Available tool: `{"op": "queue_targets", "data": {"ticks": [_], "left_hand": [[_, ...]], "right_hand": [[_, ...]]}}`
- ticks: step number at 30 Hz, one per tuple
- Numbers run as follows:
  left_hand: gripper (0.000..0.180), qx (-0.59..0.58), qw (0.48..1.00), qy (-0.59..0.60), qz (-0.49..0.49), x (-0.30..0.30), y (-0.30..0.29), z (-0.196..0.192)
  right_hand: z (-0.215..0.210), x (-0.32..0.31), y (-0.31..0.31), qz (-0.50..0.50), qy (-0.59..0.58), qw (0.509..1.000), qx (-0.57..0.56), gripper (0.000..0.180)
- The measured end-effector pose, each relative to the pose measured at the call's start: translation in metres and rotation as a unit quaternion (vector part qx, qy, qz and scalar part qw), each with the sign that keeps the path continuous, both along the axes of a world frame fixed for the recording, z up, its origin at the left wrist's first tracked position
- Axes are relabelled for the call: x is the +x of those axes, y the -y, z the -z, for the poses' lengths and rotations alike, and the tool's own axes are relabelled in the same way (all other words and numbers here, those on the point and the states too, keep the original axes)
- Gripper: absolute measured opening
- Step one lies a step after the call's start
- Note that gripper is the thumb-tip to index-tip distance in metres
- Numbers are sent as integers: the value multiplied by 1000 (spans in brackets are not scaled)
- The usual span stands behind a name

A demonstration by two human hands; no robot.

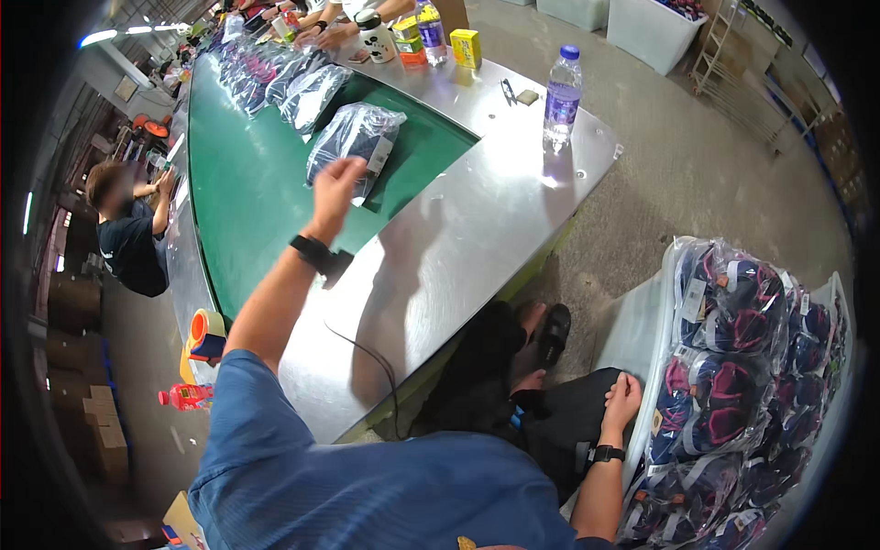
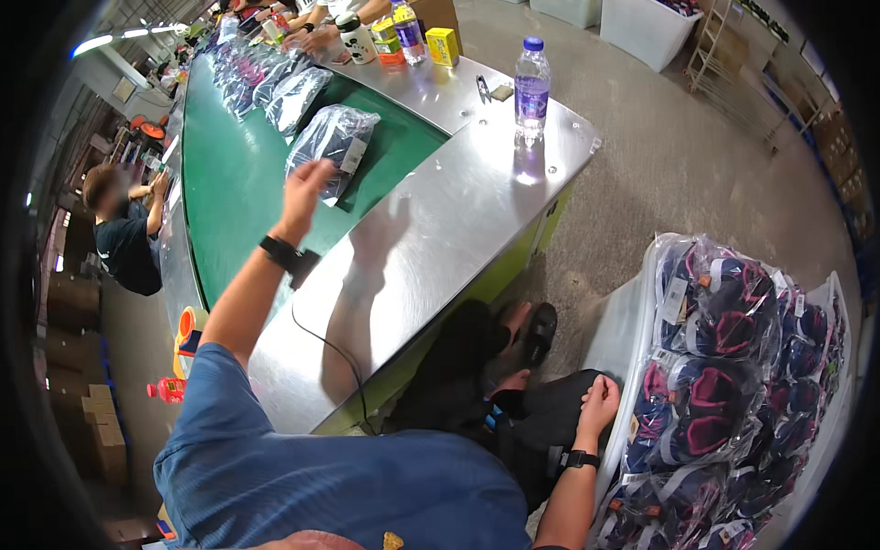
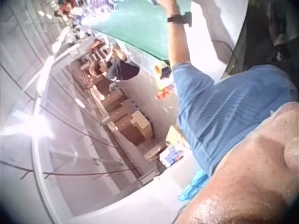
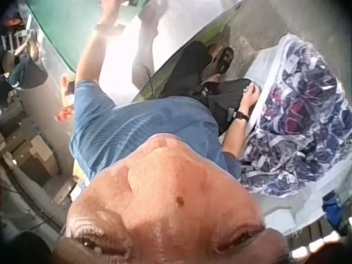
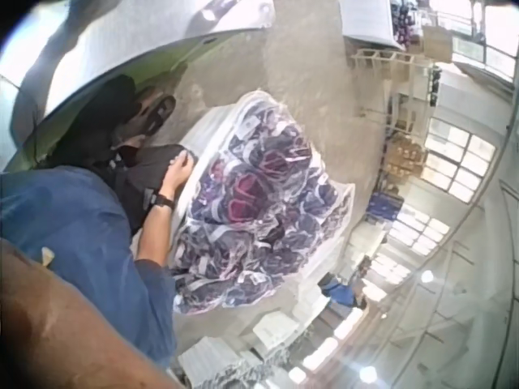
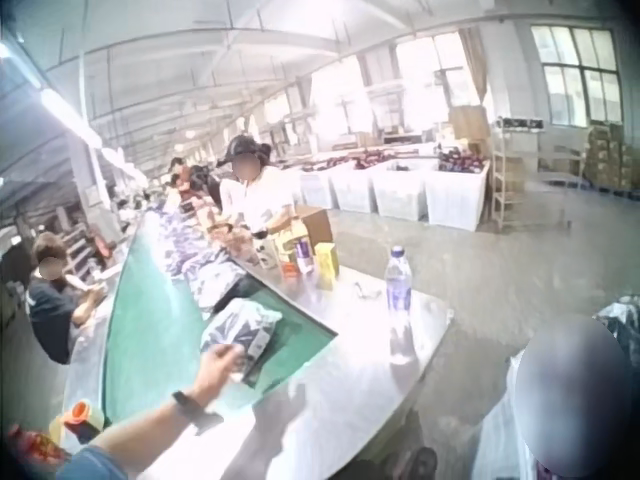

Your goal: Picking up packaged shoes from a bin and placing them onto a conveyor belt for processing.

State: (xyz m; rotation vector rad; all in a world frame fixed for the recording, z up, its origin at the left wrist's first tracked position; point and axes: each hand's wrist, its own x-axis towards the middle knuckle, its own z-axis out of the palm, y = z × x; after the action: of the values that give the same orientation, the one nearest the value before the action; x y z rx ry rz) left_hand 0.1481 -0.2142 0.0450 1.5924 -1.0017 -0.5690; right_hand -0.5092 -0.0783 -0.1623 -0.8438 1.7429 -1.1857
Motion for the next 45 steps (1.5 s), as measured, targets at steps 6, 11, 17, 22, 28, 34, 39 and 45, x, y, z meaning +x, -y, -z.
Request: {"op": "queue_targets", "data": {"ticks": [6, 11, 17, 22, 28, 34, 39, 45], "left_hand": [[67, 155, 939, 253, -176, 112, 60, -14], [66, 187, 967, 48, -168, 179, 80, 35], [42, 313, 943, -65, -92, 148, 58, 28], [20, 237, 952, -173, -82, 107, 26, 38], [105, -8, 989, 5, -148, 48, -41, 68], [101, -98, 987, 29, -120, -26, -113, 39], [55, -93, 993, -62, -42, 10, -151, 57], [33, -82, 994, -45, 58, 54, -154, 81]], "right_hand": [[1, -2, 2, 12, -15, 1000, 25, 20], [1, 3, 10, 4, -20, 1000, 23, 19], [2, 3, 8, 10, -22, 1000, 11, 18], [-3, 3, 1, 7, -18, 1000, -2, 19], [-2, 0, -1, -5, 7, 1000, -6, 21], [6, -11, -7, -17, -1, 999, -34, 21], [2, -4, -2, -28, -2, 999, -30, 21], [4, -3, -4, -27, -4, 999, -23, 22]]}}
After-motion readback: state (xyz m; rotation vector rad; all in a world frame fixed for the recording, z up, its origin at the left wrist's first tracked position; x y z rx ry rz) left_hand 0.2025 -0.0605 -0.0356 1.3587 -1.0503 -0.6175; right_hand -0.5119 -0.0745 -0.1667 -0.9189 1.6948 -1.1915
